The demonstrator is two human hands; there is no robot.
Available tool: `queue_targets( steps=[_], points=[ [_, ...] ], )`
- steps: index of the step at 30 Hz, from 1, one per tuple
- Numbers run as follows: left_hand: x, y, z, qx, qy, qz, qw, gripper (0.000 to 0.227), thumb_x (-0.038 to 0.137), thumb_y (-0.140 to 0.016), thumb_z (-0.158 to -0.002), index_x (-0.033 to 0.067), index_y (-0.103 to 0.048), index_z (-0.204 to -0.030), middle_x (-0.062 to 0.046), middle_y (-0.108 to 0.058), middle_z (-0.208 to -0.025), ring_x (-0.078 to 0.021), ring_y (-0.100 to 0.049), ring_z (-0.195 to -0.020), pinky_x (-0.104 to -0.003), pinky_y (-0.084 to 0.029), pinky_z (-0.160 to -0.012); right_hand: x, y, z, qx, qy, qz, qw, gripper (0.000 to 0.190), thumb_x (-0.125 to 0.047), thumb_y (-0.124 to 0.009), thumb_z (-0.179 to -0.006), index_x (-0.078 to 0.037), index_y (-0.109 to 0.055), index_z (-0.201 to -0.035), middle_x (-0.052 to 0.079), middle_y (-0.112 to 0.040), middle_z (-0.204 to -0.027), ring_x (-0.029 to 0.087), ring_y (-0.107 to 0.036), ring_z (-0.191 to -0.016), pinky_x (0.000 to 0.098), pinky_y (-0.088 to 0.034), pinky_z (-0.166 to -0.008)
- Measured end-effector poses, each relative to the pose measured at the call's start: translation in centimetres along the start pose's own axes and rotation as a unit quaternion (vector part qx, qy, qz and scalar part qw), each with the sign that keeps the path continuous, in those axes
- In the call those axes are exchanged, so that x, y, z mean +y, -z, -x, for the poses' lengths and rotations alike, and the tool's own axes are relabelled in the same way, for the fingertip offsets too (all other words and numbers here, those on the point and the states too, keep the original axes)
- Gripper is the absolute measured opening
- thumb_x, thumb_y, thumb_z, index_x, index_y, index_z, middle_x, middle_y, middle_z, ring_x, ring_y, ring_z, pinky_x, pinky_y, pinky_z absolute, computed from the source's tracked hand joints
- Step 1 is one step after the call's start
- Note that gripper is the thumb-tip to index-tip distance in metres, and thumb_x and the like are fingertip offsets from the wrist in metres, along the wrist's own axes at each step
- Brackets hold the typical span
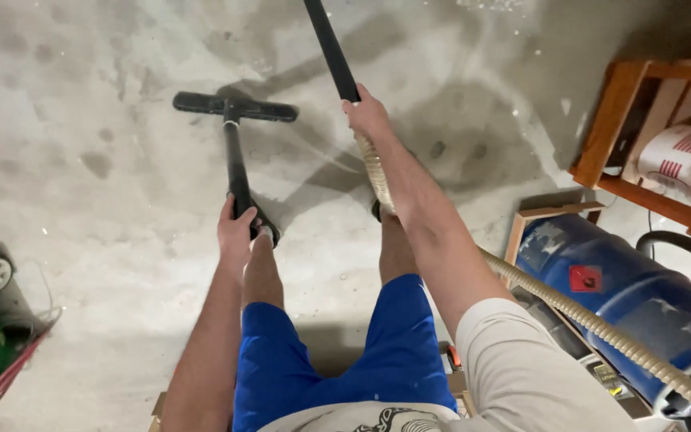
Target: Vacuuming the concrete floor of a woodworking shop using a shop vacuum, including moving the vacuum unit and adjusting the wand.
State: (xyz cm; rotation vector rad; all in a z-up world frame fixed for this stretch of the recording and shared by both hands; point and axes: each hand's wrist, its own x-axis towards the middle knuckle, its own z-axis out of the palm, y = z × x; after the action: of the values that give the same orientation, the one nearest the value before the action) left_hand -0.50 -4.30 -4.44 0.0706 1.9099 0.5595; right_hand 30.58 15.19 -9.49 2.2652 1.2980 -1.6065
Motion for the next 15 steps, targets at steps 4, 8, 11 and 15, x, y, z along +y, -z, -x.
queue_targets(
  steps=[4,8,11,15],
  points=[
    [0.8,-0.4,0.0,-0.02,-0.004,0.007,1.0,0.073,0.004,-0.071,-0.091,0.0154,-0.041,-0.157,-0.017,-0.051,-0.123,-0.0263,-0.069,-0.07,-0.038,-0.069,-0.057,6.7,2.5,-3.1,0.009,-0.028,0.021,0.999,0.076,-0.056,-0.061,-0.1,-0.023,-0.034,-0.163,0.022,-0.057,-0.149,0.04,-0.054,-0.139,0.051,-0.047,-0.112],
    [1.0,-2.1,0.1,-0.01,-0.022,0.003,1.0,0.073,0.007,-0.072,-0.091,0.0159,-0.041,-0.156,-0.017,-0.055,-0.12,-0.0259,-0.07,-0.069,-0.04,-0.07,-0.058,10.3,6.2,-3.4,0.022,-0.041,0.0,0.999,0.073,-0.053,-0.063,-0.1,-0.024,-0.036,-0.162,0.022,-0.057,-0.148,0.04,-0.054,-0.138,0.0503,-0.047,-0.111],
    [0.6,-4.4,1.2,-0.007,-0.012,0.008,1.0,0.071,0.008,-0.072,-0.093,0.0167,-0.042,-0.156,-0.015,-0.054,-0.122,-0.0258,-0.071,-0.068,-0.04,-0.07,-0.058,13.9,8.2,-4.3,0.021,-0.052,0.032,0.998,0.074,-0.054,-0.062,-0.101,-0.024,-0.035,-0.163,0.022,-0.055,-0.15,0.039,-0.053,-0.139,0.0498,-0.046,-0.112],
    [-0.2,-8.5,3.4,-0.02,-0.031,0.009,0.999,0.068,0.009,-0.07,-0.094,0.0157,-0.042,-0.155,-0.015,-0.053,-0.123,-0.0261,-0.069,-0.069,-0.039,-0.068,-0.058,13.4,13.6,0.2,0.024,-0.042,0.01,0.999,0.072,-0.05,-0.062,-0.102,-0.02,-0.036,-0.162,0.024,-0.053,-0.151,0.041,-0.049,-0.141,0.0511,-0.044,-0.114]
  ],
)
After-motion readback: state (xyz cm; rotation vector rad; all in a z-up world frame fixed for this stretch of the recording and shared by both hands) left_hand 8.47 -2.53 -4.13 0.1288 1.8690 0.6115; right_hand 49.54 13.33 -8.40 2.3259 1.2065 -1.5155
